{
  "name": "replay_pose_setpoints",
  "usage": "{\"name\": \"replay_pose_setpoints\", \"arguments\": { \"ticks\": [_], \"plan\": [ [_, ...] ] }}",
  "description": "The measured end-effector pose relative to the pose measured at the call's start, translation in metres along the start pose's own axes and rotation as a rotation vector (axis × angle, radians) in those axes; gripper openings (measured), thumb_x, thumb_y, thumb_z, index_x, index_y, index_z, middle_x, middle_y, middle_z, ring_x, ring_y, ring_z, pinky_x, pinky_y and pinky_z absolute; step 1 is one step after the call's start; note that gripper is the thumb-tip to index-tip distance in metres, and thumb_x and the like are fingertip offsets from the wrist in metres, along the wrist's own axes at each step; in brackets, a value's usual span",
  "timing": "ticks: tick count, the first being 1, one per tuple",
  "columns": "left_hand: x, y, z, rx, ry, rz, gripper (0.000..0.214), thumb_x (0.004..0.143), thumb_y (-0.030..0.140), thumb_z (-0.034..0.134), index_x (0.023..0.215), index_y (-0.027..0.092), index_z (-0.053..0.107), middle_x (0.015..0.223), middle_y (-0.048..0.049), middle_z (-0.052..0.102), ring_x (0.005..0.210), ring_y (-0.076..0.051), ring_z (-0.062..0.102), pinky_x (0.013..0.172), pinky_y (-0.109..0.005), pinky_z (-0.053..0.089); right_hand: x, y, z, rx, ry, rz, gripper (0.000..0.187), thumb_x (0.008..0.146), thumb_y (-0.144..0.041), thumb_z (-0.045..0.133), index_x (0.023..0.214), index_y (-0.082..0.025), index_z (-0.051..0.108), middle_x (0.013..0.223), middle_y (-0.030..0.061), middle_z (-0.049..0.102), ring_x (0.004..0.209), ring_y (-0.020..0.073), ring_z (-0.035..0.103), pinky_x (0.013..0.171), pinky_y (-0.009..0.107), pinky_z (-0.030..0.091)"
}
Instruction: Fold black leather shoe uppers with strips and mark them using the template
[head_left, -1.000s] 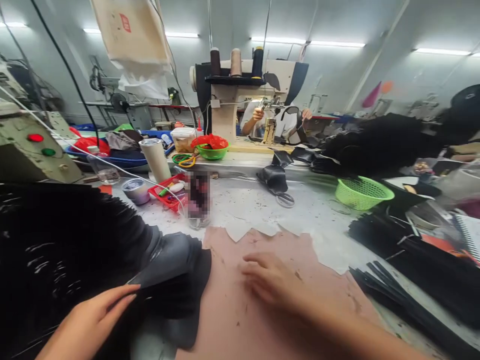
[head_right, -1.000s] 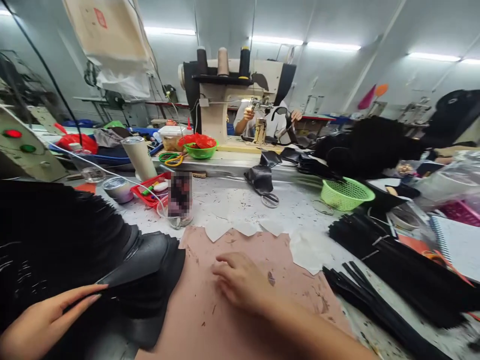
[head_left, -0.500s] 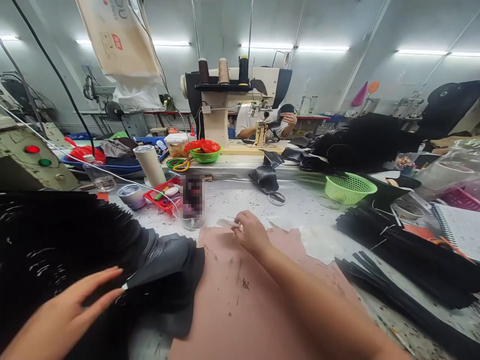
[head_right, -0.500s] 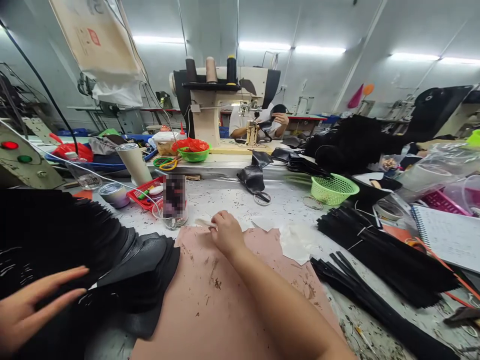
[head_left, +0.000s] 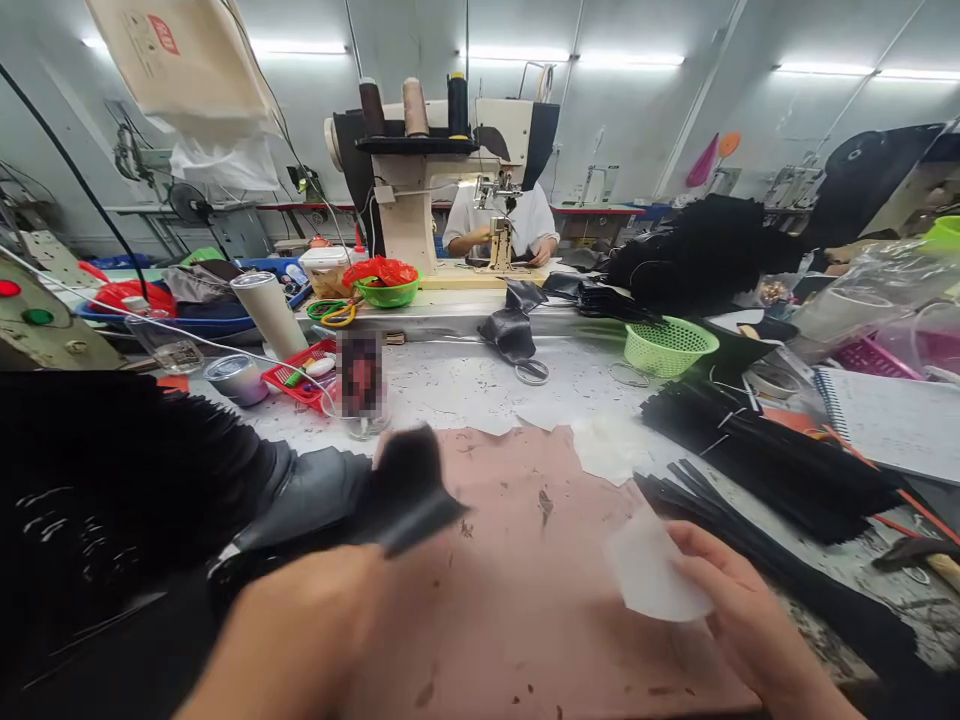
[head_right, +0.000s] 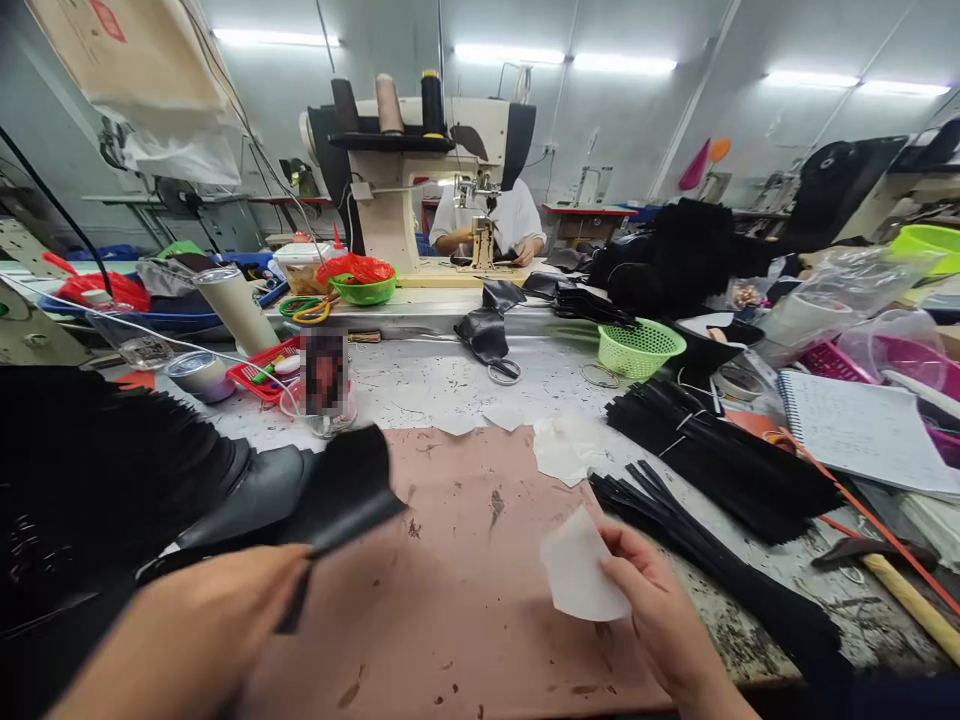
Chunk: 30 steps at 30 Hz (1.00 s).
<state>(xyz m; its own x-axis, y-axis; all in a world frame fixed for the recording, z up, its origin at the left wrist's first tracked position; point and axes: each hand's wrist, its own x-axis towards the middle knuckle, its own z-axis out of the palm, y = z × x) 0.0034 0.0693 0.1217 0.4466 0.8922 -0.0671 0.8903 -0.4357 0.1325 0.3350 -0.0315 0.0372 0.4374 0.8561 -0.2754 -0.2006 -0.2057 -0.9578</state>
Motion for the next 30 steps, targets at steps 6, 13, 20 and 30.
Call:
{"name": "replay_pose_setpoints", "arguments": {
  "ticks": [6, 13, 20, 30],
  "plan": [
    [0.031, 0.094, 0.03, 0.011, -0.454, 0.371, 0.04, 0.089, 0.024, 0.028, 0.081, 0.017, 0.067, 0.08, -0.0105, 0.071, 0.077, -0.028, 0.067, 0.071, -0.039, 0.05, -0.023, 0.02, 0.005, 0.131, 0.063, -0.029, 0.058, 0.061, -0.04, 0.075, 0.112, -0.021, 0.054, 0.086, 0.0059, 0.063, 0.076, 0.02, 0.062, 0.065, 0.029, 0.049],
    [0.056, 0.085, 0.041, -0.072, -0.447, 0.538, 0.031, 0.079, 0.033, 0.051, 0.103, 0.02, 0.065, 0.109, -0.0132, 0.064, 0.1, -0.032, 0.06, 0.083, -0.044, 0.048, -0.023, 0.028, 0.009, 0.139, 0.029, -0.098, 0.041, 0.067, -0.037, 0.072, 0.098, -0.024, 0.049, 0.088, 0.0012, 0.058, 0.062, 0.0116, 0.058, 0.056, 0.024, 0.048],
    [0.036, 0.075, 0.033, -0.2, -0.736, 0.633, 0.037, 0.069, 0.023, 0.058, 0.106, 0.028, 0.065, 0.139, -0.0045, 0.044, 0.13, -0.03, 0.033, 0.105, -0.044, 0.03, -0.021, 0.018, 0.022, 0.126, -0.049, 0.056, 0.039, 0.06, -0.043, 0.075, 0.086, -0.017, 0.062, 0.067, 0.0016, 0.061, 0.059, 0.0137, 0.057, 0.056, 0.026, 0.047],
    [0.065, 0.086, 0.06, -0.676, -0.491, 0.129, 0.016, 0.07, 0.034, 0.051, 0.064, 0.022, 0.042, 0.059, 0.0049, 0.051, 0.059, -0.015, 0.05, 0.054, -0.025, 0.036, -0.024, 0.02, 0.06, 0.109, -0.164, 0.159, 0.037, 0.055, -0.036, 0.076, 0.083, -0.016, 0.065, 0.062, -0.0014, 0.06, 0.058, 0.0119, 0.057, 0.059, 0.025, 0.047]
  ]
}}
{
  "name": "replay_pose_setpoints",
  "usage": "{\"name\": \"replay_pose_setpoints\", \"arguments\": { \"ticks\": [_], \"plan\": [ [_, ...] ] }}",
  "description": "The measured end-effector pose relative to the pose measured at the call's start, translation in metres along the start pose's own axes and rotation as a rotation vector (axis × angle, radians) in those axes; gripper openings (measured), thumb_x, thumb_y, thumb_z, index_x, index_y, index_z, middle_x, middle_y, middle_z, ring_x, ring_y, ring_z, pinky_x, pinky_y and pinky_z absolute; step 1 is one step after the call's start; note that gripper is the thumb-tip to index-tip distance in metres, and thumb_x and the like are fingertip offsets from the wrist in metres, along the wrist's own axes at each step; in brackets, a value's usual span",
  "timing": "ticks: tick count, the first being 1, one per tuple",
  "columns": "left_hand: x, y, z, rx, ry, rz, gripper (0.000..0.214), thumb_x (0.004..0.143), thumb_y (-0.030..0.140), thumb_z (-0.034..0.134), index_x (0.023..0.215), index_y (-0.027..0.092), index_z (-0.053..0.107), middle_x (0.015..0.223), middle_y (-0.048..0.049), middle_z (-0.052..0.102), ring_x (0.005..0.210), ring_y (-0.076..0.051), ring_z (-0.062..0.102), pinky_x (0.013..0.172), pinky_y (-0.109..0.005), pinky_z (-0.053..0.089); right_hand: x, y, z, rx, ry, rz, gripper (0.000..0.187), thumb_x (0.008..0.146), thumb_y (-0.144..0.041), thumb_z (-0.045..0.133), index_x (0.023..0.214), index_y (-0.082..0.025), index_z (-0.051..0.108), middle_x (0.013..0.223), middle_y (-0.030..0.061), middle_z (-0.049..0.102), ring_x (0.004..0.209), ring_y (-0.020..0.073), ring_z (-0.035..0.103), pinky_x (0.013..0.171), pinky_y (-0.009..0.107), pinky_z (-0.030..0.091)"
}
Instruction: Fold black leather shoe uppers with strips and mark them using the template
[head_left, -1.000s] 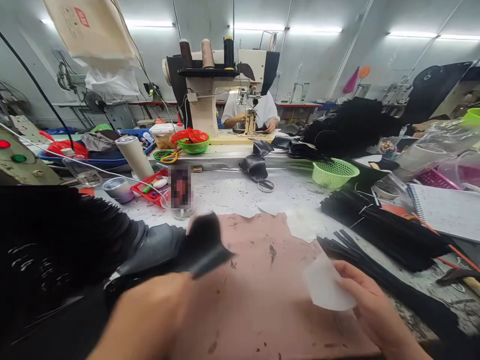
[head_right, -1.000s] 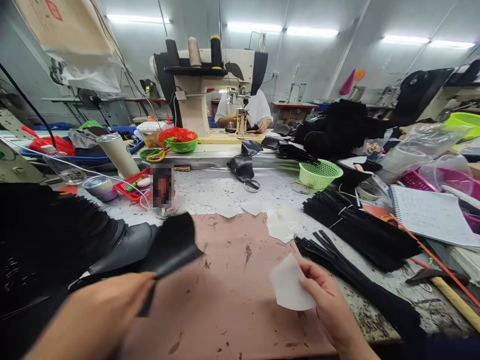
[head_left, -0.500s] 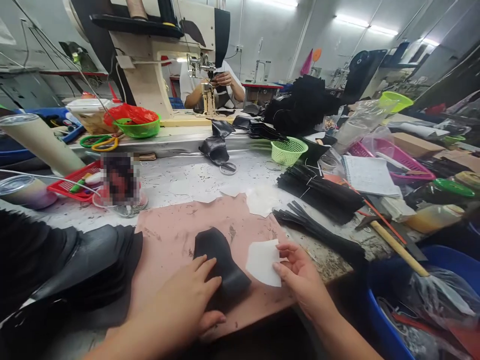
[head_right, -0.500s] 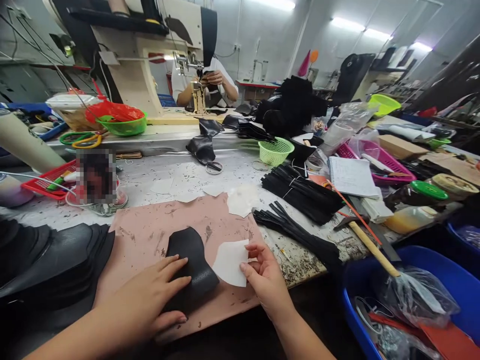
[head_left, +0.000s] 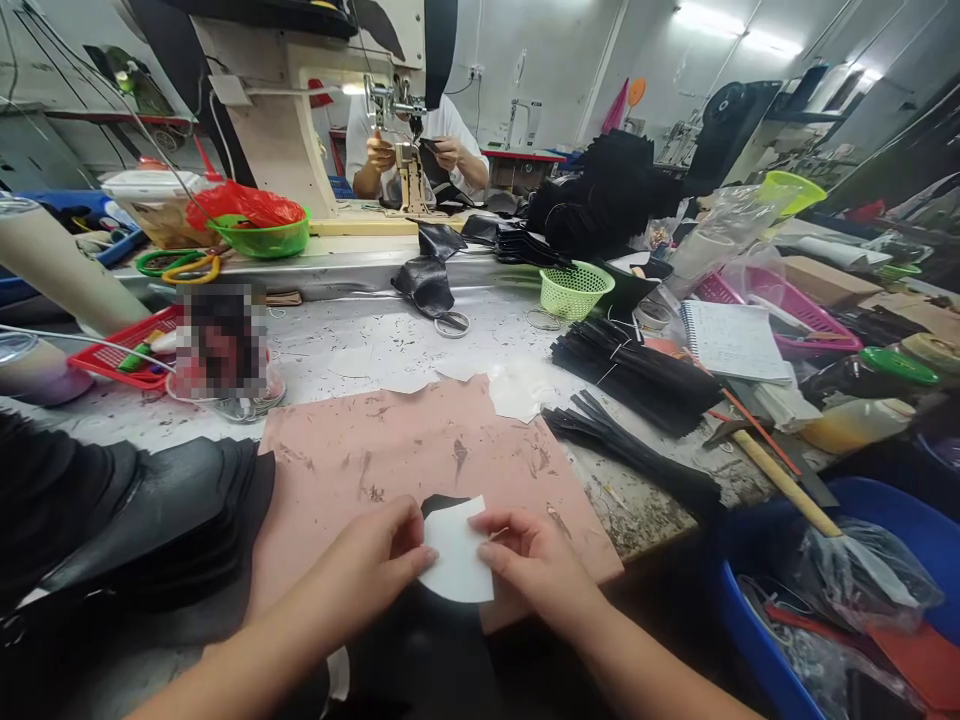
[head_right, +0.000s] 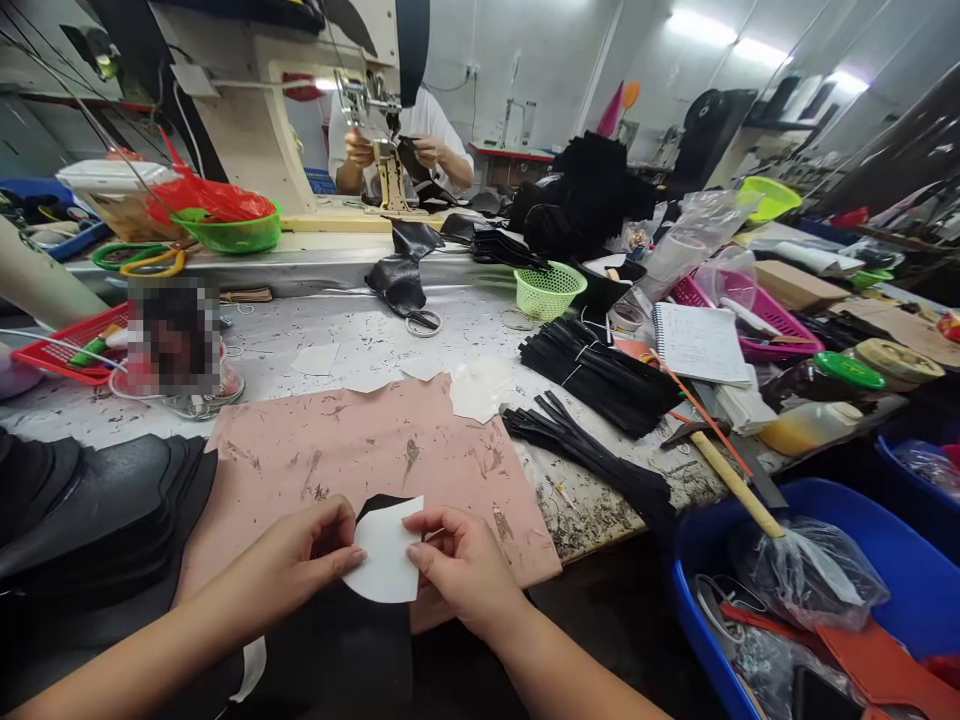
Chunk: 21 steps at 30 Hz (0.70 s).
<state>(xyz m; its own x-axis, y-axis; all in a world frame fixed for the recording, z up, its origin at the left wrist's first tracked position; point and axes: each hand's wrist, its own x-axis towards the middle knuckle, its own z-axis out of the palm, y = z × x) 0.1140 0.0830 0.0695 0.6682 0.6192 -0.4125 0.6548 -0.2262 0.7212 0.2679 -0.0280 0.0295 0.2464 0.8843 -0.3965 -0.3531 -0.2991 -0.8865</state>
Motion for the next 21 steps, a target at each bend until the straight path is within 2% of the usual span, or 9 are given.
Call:
{"name": "replay_pose_setpoints", "arguments": {
  "ticks": [4, 6, 8, 10, 12, 14, 17, 19, 21],
  "plan": [
    [0.0, -0.007, 0.002, 0.008, 0.01, -0.004, 0.01, 0.07, 0.03, 0.051, 0.065, 0.021, 0.049, 0.061, 0.0042, 0.052, 0.061, -0.015, 0.05, 0.057, -0.026, 0.036, -0.002, 0.002, 0.005, -0.142, -0.003, -0.088, 0.03, 0.064, -0.033, 0.068, 0.088, -0.015, 0.066, 0.064, 0.0007, 0.062, 0.058, 0.0135, 0.058, 0.058, 0.027, 0.049],
    [-0.004, -0.005, 0.0, 0.044, 0.029, 0.056, 0.015, 0.074, 0.033, 0.049, 0.072, 0.021, 0.058, 0.074, 0.0001, 0.059, 0.07, -0.017, 0.054, 0.062, -0.027, 0.039, -0.006, -0.002, 0.005, -0.222, 0.013, -0.231, 0.025, 0.072, -0.031, 0.059, 0.091, -0.016, 0.066, 0.07, 0.0032, 0.064, 0.061, 0.0147, 0.06, 0.056, 0.027, 0.051],
    [-0.008, 0.003, -0.002, -0.046, 0.036, 0.104, 0.024, 0.075, 0.04, 0.05, 0.084, 0.022, 0.064, 0.089, -0.0037, 0.06, 0.077, -0.018, 0.055, 0.065, -0.029, 0.042, -0.01, -0.007, 0.006, -0.392, 0.07, -0.486, 0.023, 0.079, -0.023, 0.052, 0.098, -0.019, 0.064, 0.08, 0.0054, 0.067, 0.068, 0.0158, 0.062, 0.058, 0.027, 0.053],
    [-0.012, 0.015, -0.002, -0.306, 0.014, 0.062, 0.037, 0.072, 0.051, 0.052, 0.09, 0.021, 0.063, 0.094, -0.0056, 0.061, 0.079, -0.02, 0.057, 0.064, -0.029, 0.044, -0.015, -0.011, 0.006, -0.62, 0.103, -0.822, 0.038, 0.081, -0.01, 0.048, 0.116, -0.025, 0.056, 0.091, 0.0054, 0.068, 0.074, 0.0163, 0.063, 0.064, 0.029, 0.053],
    [-0.013, 0.026, -0.002, -0.619, 0.0, -0.036, 0.046, 0.067, 0.06, 0.053, 0.086, 0.018, 0.061, 0.086, -0.0049, 0.062, 0.074, -0.019, 0.058, 0.06, -0.028, 0.045, -0.019, -0.012, 0.007, -0.819, 0.053, -1.124, 0.063, 0.079, -0.002, 0.047, 0.133, -0.03, 0.036, 0.101, 0.0056, 0.067, 0.082, 0.018, 0.064, 0.07, 0.032, 0.053],
    [-0.014, 0.031, -0.002, -0.81, 0.01, -0.119, 0.046, 0.061, 0.059, 0.061, 0.078, 0.017, 0.059, 0.074, -0.0019, 0.06, 0.065, -0.014, 0.055, 0.056, -0.024, 0.042, -0.021, -0.013, 0.007, -0.93, -0.044, -1.285, 0.074, 0.077, 0.001, 0.05, 0.139, -0.029, 0.023, 0.104, 0.0068, 0.067, 0.087, 0.0196, 0.064, 0.073, 0.034, 0.053],
    [-0.014, 0.025, 0.001, -0.843, 0.02, -0.196, 0.042, 0.052, 0.047, 0.073, 0.072, 0.016, 0.057, 0.061, 0.0031, 0.056, 0.052, -0.008, 0.046, 0.048, -0.02, 0.033, -0.022, -0.013, 0.006, -0.909, -0.041, -1.211, 0.054, 0.075, -0.007, 0.058, 0.124, -0.024, 0.045, 0.1, 0.008, 0.067, 0.088, 0.0207, 0.063, 0.076, 0.035, 0.052],
    [-0.013, 0.017, 0.003, -0.804, -0.001, -0.226, 0.041, 0.052, 0.047, 0.073, 0.073, 0.015, 0.057, 0.06, 0.0038, 0.055, 0.051, -0.008, 0.044, 0.047, -0.019, 0.031, -0.021, -0.013, 0.005, -0.788, 0.08, -0.992, 0.026, 0.075, -0.014, 0.059, 0.099, -0.022, 0.057, 0.103, 0.0092, 0.063, 0.088, 0.0208, 0.062, 0.072, 0.033, 0.053],
    [-0.011, 0.009, 0.005, -0.756, -0.059, -0.242, 0.042, 0.054, 0.048, 0.07, 0.077, 0.015, 0.058, 0.063, 0.0028, 0.057, 0.054, -0.009, 0.046, 0.048, -0.02, 0.033, -0.017, -0.013, 0.004, -0.623, 0.114, -0.672, 0.007, 0.075, -0.019, 0.059, 0.081, -0.02, 0.058, 0.098, 0.0084, 0.062, 0.079, 0.0185, 0.062, 0.062, 0.028, 0.052]
  ]
}}
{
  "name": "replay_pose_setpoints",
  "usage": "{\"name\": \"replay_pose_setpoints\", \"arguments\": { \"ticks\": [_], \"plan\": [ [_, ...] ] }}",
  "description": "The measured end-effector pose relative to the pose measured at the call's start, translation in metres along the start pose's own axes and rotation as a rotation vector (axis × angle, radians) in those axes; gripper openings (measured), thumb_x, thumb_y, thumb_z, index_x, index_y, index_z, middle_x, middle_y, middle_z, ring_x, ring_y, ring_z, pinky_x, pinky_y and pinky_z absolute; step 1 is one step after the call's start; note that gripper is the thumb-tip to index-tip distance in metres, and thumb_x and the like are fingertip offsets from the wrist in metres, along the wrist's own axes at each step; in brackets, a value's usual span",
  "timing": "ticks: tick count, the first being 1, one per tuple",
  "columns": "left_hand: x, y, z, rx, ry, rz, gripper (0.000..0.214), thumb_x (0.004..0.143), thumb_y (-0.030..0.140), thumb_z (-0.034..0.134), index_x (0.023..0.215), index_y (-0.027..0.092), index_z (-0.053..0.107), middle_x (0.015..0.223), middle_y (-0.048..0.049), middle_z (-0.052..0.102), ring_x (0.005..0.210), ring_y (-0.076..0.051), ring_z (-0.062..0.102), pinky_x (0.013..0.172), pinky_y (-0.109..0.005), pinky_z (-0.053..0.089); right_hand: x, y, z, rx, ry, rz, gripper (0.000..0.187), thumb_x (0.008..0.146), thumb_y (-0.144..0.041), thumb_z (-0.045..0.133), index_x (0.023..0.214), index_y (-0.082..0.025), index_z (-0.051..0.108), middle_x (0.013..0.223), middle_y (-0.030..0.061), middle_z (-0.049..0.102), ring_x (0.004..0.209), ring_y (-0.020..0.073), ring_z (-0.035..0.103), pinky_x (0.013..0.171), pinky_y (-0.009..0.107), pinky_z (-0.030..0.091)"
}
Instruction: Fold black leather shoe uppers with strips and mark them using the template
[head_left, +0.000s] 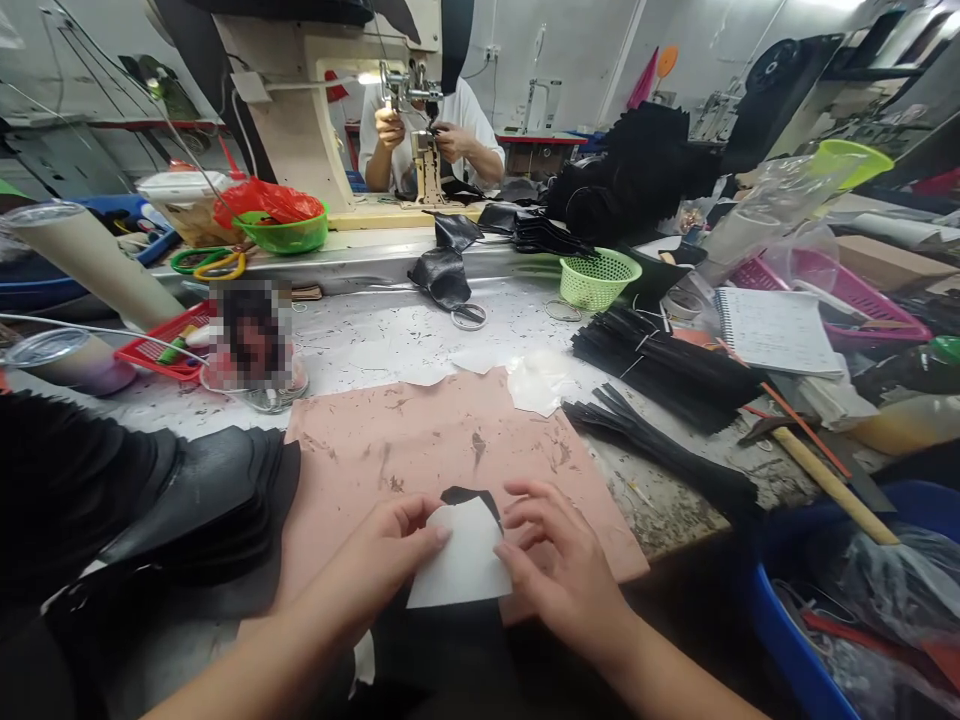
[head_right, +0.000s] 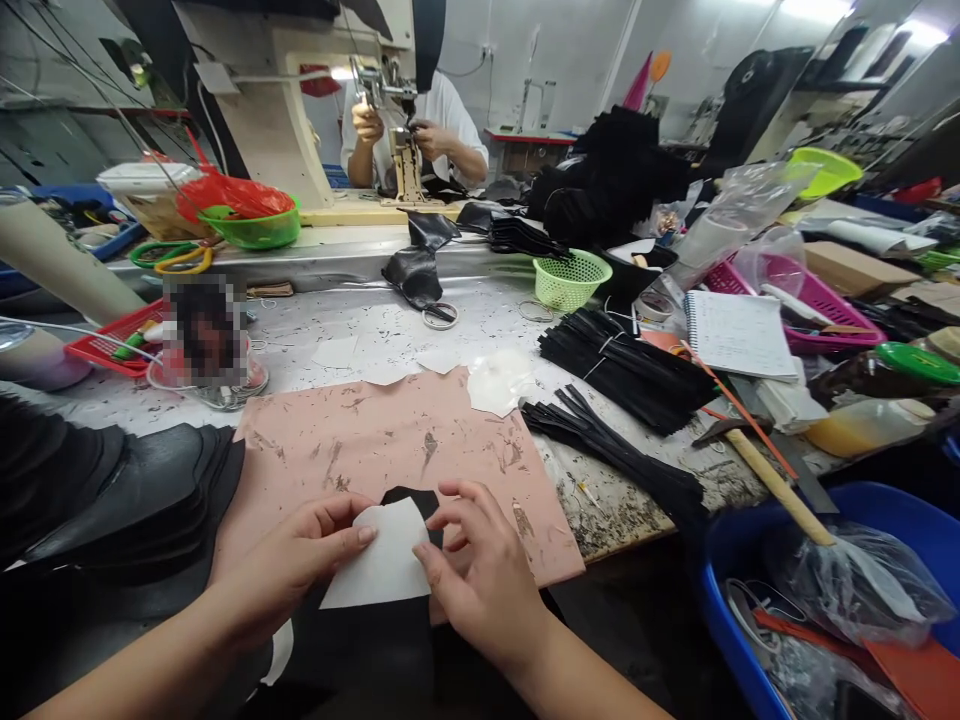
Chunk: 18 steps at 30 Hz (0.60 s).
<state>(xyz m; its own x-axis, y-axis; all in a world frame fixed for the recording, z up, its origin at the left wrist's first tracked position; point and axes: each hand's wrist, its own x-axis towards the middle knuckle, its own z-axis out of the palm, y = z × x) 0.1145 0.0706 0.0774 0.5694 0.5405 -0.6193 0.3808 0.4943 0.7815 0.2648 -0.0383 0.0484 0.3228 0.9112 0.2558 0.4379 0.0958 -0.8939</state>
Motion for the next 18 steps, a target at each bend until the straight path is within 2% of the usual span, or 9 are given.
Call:
{"name": "replay_pose_setpoints", "arguments": {
  "ticks": [3, 5, 7, 9, 12, 16, 18],
  "plan": [
    [0.006, -0.004, -0.002, 0.101, -0.015, -0.027, 0.049, 0.055, 0.05, 0.067, 0.089, 0.016, 0.057, 0.067, 0.0025, 0.058, 0.058, -0.011, 0.049, 0.05, -0.022, 0.035, 0.003, 0.006, 0.002, 0.287, -0.15, 0.356, 0.007, 0.069, -0.021, 0.06, 0.071, -0.02, 0.053, 0.071, 0.0002, 0.058, 0.061, 0.0128, 0.057, 0.051, 0.022, 0.048],
    [0.009, -0.005, -0.003, 0.171, 0.031, -0.032, 0.055, 0.055, 0.049, 0.065, 0.098, 0.018, 0.052, 0.063, 0.0054, 0.053, 0.058, -0.013, 0.052, 0.049, -0.023, 0.038, 0.003, 0.011, 0.004, 0.376, -0.157, 0.465, 0.007, 0.068, -0.022, 0.06, 0.07, -0.019, 0.054, 0.064, -0.0021, 0.056, 0.057, 0.0117, 0.055, 0.051, 0.022, 0.047],
    [0.012, -0.006, -0.005, 0.23, 0.073, -0.021, 0.052, 0.055, 0.047, 0.062, 0.097, 0.021, 0.046, 0.056, 0.0094, 0.047, 0.055, -0.014, 0.052, 0.049, -0.025, 0.041, 0.003, 0.015, 0.006, 0.351, -0.126, 0.504, 0.007, 0.068, -0.022, 0.059, 0.074, -0.018, 0.059, 0.067, 0.0001, 0.06, 0.058, 0.0127, 0.056, 0.052, 0.023, 0.048],
    [0.013, -0.011, -0.008, 0.297, 0.095, 0.019, 0.042, 0.058, 0.043, 0.059, 0.09, 0.023, 0.042, 0.052, 0.0115, 0.045, 0.05, -0.014, 0.052, 0.049, -0.026, 0.043, 0.003, 0.019, 0.007, 0.254, -0.103, 0.456, 0.011, 0.07, -0.02, 0.059, 0.079, -0.018, 0.065, 0.074, 0.0033, 0.065, 0.066, 0.016, 0.06, 0.059, 0.027, 0.05],
    [0.016, -0.018, -0.014, 0.468, 0.158, 0.125, 0.027, 0.064, 0.037, 0.054, 0.082, 0.024, 0.038, 0.053, 0.0098, 0.051, 0.05, -0.015, 0.054, 0.052, -0.027, 0.042, 0.006, 0.022, 0.007, 0.09, -0.094, 0.305, 0.015, 0.073, -0.016, 0.058, 0.082, -0.019, 0.069, 0.081, 0.0047, 0.069, 0.078, 0.0188, 0.063, 0.071, 0.03, 0.051],
    [0.017, -0.021, -0.017, 0.754, 0.286, 0.223, 0.017, 0.069, 0.033, 0.052, 0.075, 0.025, 0.038, 0.057, 0.0066, 0.055, 0.057, -0.017, 0.056, 0.056, -0.027, 0.038, 0.01, 0.025, 0.008, -0.058, -0.096, 0.172, 0.018, 0.076, -0.014, 0.056, 0.084, -0.02, 0.071, 0.08, 0.0042, 0.069, 0.077, 0.0175, 0.064, 0.071, 0.029, 0.051],
    [0.017, -0.022, -0.017, 0.82, 0.311, 0.24, 0.016, 0.071, 0.032, 0.051, 0.071, 0.025, 0.036, 0.057, 0.0068, 0.053, 0.056, -0.016, 0.054, 0.055, -0.025, 0.037, 0.011, 0.026, 0.009, -0.097, -0.1, 0.142, 0.019, 0.077, -0.013, 0.056, 0.085, -0.021, 0.071, 0.08, 0.0039, 0.069, 0.076, 0.0171, 0.063, 0.07, 0.028, 0.051]
  ]
}}
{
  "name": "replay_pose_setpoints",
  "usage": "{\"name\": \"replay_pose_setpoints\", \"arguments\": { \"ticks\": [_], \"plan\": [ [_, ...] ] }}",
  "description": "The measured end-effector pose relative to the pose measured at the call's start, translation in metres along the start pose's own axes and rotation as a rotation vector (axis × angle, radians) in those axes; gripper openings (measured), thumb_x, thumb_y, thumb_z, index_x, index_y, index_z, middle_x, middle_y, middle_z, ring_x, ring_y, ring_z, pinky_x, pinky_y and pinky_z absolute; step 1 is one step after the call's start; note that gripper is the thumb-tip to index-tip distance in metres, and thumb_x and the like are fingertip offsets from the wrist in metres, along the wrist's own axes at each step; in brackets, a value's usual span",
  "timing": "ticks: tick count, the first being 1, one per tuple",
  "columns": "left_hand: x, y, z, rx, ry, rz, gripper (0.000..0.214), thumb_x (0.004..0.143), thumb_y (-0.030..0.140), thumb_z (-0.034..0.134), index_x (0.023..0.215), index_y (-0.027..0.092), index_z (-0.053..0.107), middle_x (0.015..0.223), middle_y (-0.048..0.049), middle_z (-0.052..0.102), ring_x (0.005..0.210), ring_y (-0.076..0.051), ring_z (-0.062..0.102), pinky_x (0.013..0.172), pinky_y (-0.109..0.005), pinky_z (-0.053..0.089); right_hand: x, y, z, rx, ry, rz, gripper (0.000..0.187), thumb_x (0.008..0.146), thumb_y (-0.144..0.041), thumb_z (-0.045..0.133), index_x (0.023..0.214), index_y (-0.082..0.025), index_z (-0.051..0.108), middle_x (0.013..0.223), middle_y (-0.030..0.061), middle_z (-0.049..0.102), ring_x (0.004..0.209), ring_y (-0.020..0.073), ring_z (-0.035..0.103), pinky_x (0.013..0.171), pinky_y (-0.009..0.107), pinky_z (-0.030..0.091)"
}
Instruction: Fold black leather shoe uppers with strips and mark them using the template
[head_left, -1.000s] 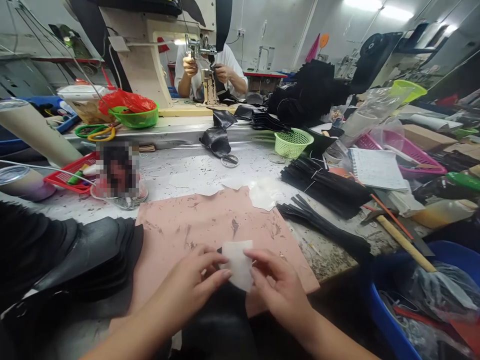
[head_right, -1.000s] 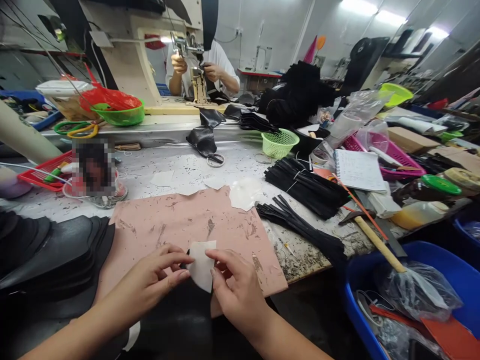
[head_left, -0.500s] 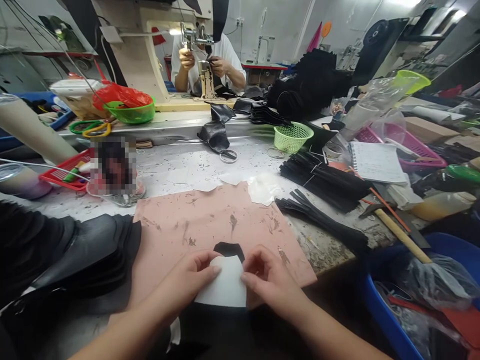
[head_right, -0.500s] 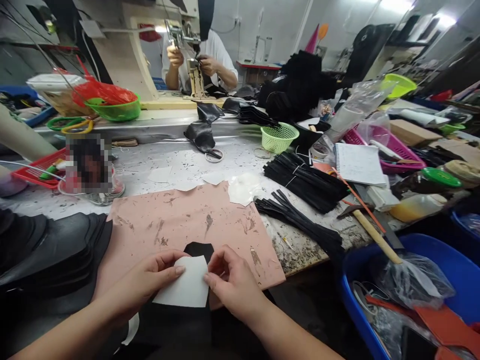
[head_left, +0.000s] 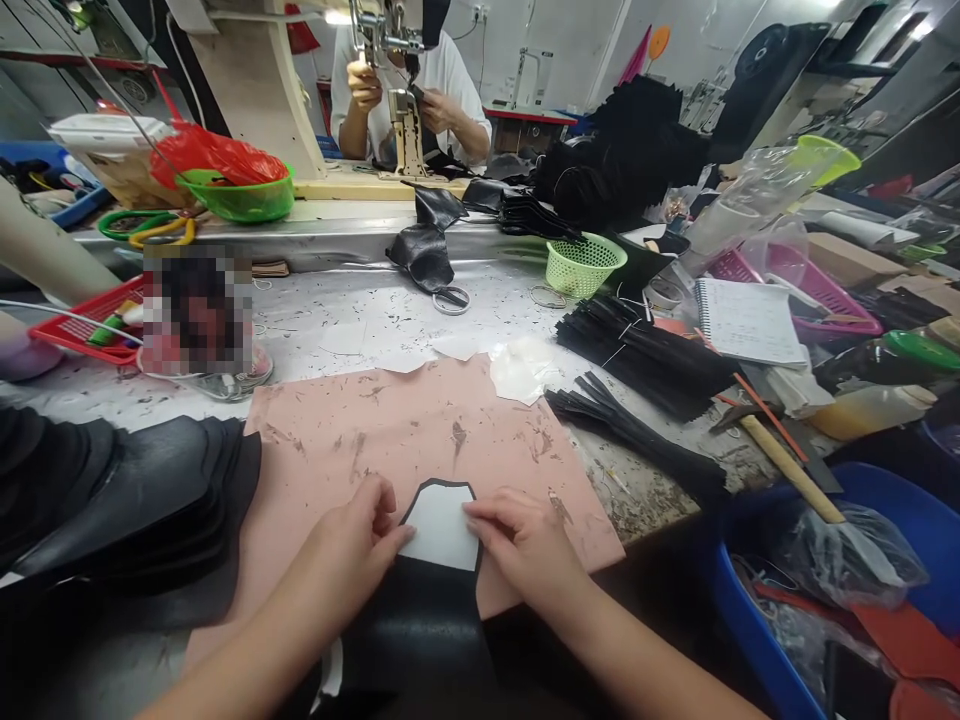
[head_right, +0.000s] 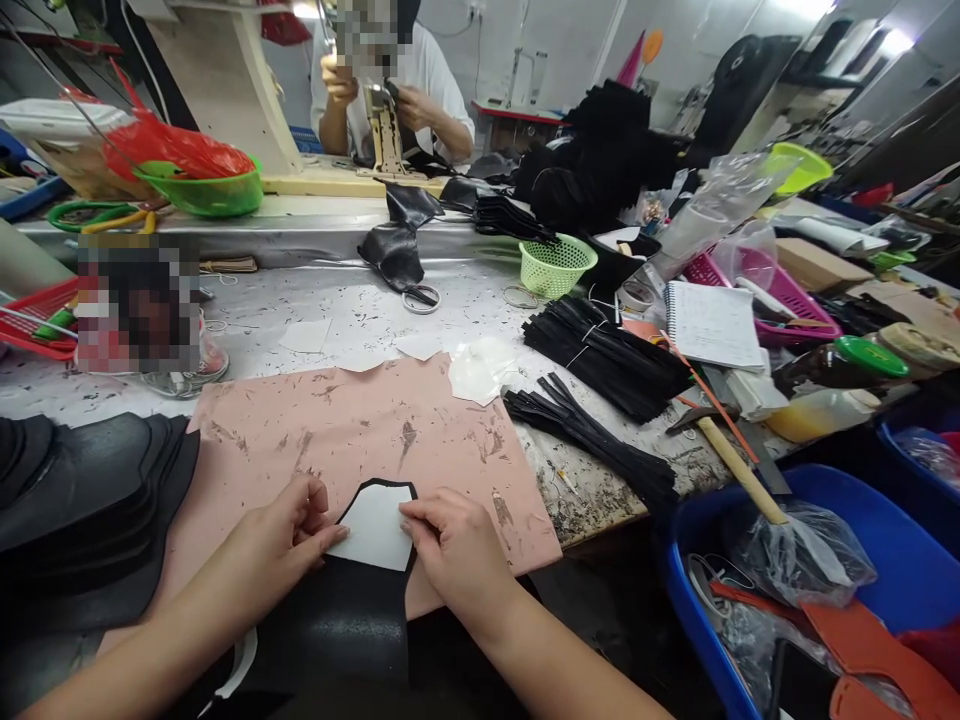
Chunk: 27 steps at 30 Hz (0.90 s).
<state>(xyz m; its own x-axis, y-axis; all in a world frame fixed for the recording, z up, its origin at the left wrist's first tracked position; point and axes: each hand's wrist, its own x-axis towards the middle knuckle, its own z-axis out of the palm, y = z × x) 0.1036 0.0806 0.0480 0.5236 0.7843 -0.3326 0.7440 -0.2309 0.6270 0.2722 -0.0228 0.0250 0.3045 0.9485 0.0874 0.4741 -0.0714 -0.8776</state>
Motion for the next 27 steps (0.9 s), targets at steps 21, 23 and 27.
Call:
{"name": "replay_pose_setpoints", "arguments": {
  "ticks": [21, 23, 27],
  "plan": [
    [0.0063, 0.0018, 0.0039, 0.143, -0.01, 0.029, 0.021, 0.072, 0.025, 0.05, 0.064, 0.025, 0.032, 0.051, 0.0081, 0.046, 0.048, -0.014, 0.046, 0.05, -0.023, 0.031, 0.0001, -0.0029, -0.0005, -0.109, -0.028, -0.02, 0.02, 0.077, -0.011, 0.058, 0.086, -0.021, 0.072, 0.077, 0.0024, 0.065, 0.073, 0.0143, 0.062, 0.067, 0.024, 0.051],
    [0.0073, 0.0007, 0.0043, 0.151, -0.008, 0.032, 0.02, 0.073, 0.027, 0.05, 0.064, 0.025, 0.032, 0.051, 0.008, 0.047, 0.048, -0.014, 0.046, 0.049, -0.023, 0.031, 0.0002, -0.0033, 0.0009, -0.122, -0.035, -0.022, 0.019, 0.078, -0.011, 0.058, 0.087, -0.02, 0.072, 0.077, 0.0025, 0.064, 0.073, 0.0142, 0.061, 0.068, 0.024, 0.051],
    [0.008, -0.0014, 0.0034, 0.183, -0.027, 0.047, 0.019, 0.073, 0.028, 0.048, 0.064, 0.024, 0.032, 0.051, 0.0078, 0.047, 0.049, -0.014, 0.047, 0.049, -0.023, 0.03, 0.002, 0.0017, -0.0022, -0.254, -0.023, -0.066, 0.016, 0.078, -0.013, 0.058, 0.084, -0.02, 0.071, 0.076, 0.0028, 0.059, 0.07, 0.0148, 0.058, 0.064, 0.026, 0.05]
  ]
}}
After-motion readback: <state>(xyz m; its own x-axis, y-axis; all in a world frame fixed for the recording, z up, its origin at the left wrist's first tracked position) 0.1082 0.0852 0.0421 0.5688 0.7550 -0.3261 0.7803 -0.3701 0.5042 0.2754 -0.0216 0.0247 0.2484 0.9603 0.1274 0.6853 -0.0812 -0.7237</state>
